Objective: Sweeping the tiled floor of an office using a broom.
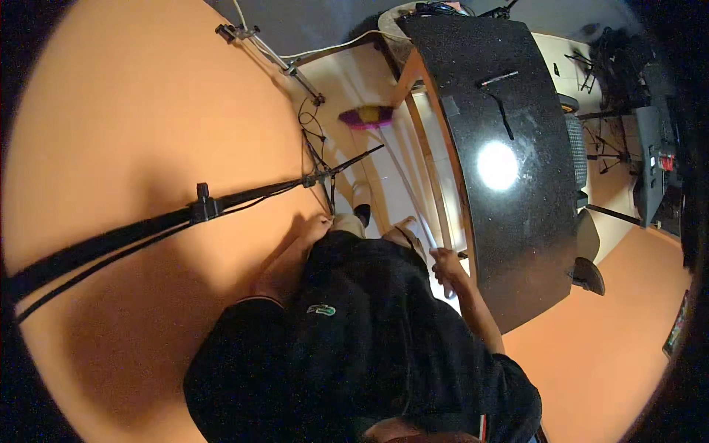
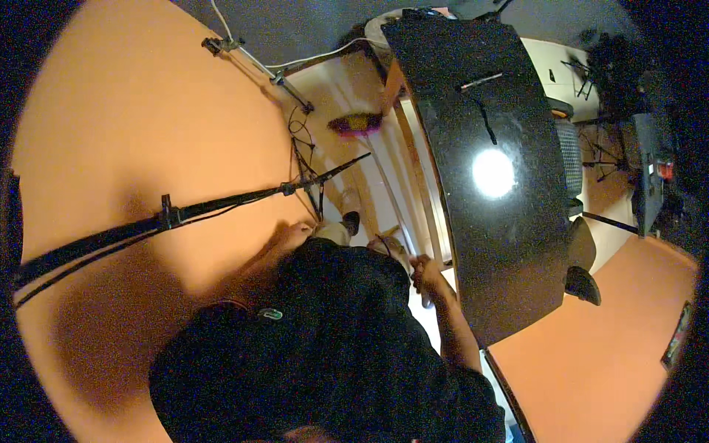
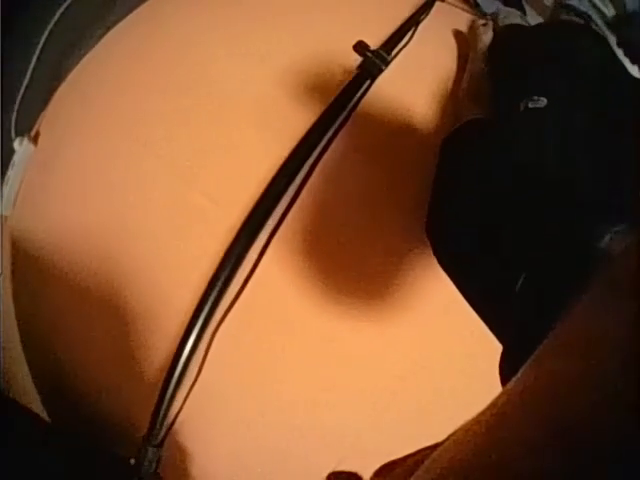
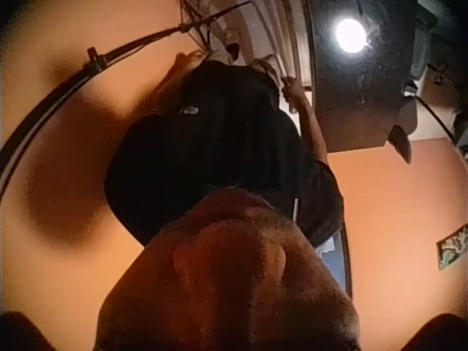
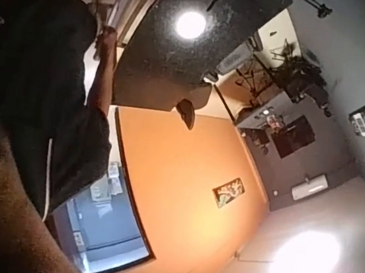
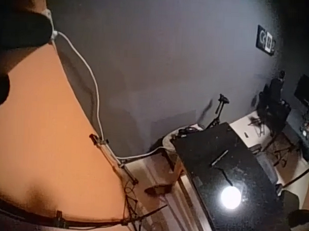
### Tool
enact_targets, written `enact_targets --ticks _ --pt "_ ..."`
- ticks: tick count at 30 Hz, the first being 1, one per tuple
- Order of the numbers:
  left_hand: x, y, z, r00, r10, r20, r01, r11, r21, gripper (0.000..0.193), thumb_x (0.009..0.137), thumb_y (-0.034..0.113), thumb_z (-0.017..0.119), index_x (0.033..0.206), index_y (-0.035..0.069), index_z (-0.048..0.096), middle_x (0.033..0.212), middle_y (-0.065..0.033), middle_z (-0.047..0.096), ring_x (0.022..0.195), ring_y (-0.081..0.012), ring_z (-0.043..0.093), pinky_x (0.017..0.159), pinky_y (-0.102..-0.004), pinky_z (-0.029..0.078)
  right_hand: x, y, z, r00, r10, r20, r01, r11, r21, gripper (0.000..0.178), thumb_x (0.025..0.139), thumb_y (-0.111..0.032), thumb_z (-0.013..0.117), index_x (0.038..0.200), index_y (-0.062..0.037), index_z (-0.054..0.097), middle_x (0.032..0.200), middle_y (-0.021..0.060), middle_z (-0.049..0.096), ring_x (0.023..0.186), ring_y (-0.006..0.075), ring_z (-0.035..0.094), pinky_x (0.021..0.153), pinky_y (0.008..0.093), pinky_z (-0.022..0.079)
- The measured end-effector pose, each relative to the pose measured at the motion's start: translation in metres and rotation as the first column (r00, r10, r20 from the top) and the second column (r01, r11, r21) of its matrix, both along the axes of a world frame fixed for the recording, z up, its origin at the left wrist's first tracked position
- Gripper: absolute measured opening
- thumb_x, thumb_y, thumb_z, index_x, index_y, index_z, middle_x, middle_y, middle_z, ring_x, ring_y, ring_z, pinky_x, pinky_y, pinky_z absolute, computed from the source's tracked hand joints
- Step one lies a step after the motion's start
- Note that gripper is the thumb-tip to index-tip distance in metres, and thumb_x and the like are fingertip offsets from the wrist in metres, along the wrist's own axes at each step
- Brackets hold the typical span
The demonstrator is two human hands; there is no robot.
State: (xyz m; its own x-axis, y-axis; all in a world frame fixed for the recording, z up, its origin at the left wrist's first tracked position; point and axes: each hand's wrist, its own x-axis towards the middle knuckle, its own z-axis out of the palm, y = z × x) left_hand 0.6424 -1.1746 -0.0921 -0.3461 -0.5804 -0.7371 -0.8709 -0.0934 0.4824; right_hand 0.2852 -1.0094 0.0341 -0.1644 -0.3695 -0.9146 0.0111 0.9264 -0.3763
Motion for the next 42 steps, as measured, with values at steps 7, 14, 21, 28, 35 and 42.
enact_targets --ticks 7,14,21,28,35,42 --pt "-0.017 0.004 -0.030 0.991 0.077 -0.107 -0.087 0.992 -0.090 0.034 0.080 0.037 0.049 0.087 0.007 0.066 0.084 -0.0147 0.064 0.080 -0.0318 0.061 0.073 -0.0395 0.047 0.005 -0.018 0.040 0.977 0.125 -0.174 -0.157 0.970 -0.184 0.035 0.081 -0.036 0.060 0.078 -0.0014 0.057 0.055 0.0002 0.049 0.050 0.0089 0.043 0.042 0.0280 0.031" --pt "-0.028 0.018 -0.004 0.998 0.063 -0.023 -0.066 0.987 -0.144 0.036 0.081 0.036 0.050 0.088 0.005 0.065 0.087 -0.0158 0.063 0.083 -0.0315 0.060 0.073 -0.0390 0.046 0.018 -0.102 -0.014 0.990 0.124 0.066 -0.095 0.936 -0.340 0.035 0.085 -0.037 0.054 0.085 -0.0019 0.053 0.067 0.0103 0.056 0.051 0.0166 0.054 0.043 0.0304 0.042" --pt "0.000 0.032 0.071 0.923 0.374 -0.095 -0.385 0.910 -0.154 0.027 0.083 0.029 0.052 0.089 0.004 0.061 0.087 -0.0107 0.061 0.079 -0.0173 0.058 0.071 -0.0288 0.046 -0.019 -0.053 -0.051 0.992 -0.013 0.122 0.033 0.986 -0.166 0.030 0.086 -0.034 0.052 0.079 -0.0049 0.053 0.064 0.0070 0.056 0.053 0.0159 0.053 0.043 0.0309 0.040" --pt "-0.006 0.007 0.183 0.299 0.546 -0.782 -0.954 0.162 -0.252 0.032 0.093 0.030 0.039 0.100 0.002 0.053 0.092 -0.0102 0.058 0.084 -0.0186 0.056 0.076 -0.0303 0.047 -0.058 0.002 -0.055 0.937 0.315 -0.153 -0.350 0.858 -0.376 0.031 0.084 -0.032 0.054 0.076 -0.0019 0.058 0.055 0.0055 0.054 0.046 0.0154 0.050 0.044 0.0294 0.037" --pt "-0.022 -0.026 0.311 0.353 0.185 -0.917 -0.922 -0.098 -0.374 0.045 0.096 0.031 0.025 0.110 -0.004 0.049 0.112 -0.0173 0.053 0.106 -0.0249 0.052 0.088 -0.0369 0.044 -0.060 0.007 -0.049 0.888 0.447 -0.114 -0.456 0.814 -0.360 0.046 0.087 -0.041 0.042 0.082 0.0002 0.060 0.068 0.0112 0.061 0.061 0.0214 0.057 0.055 0.0331 0.042" --pt "-0.034 -0.037 0.354 0.601 0.385 -0.701 -0.743 -0.053 -0.667 0.046 0.093 0.038 0.030 0.096 0.000 0.055 0.096 -0.0124 0.056 0.090 -0.0217 0.053 0.081 -0.0323 0.040 -0.079 0.023 -0.144 0.395 0.716 -0.576 -0.898 0.432 -0.079 0.052 0.089 -0.050 0.029 0.094 -0.0104 0.062 0.083 0.0153 0.064 0.080 0.0311 0.062 0.065 0.0421 0.046"
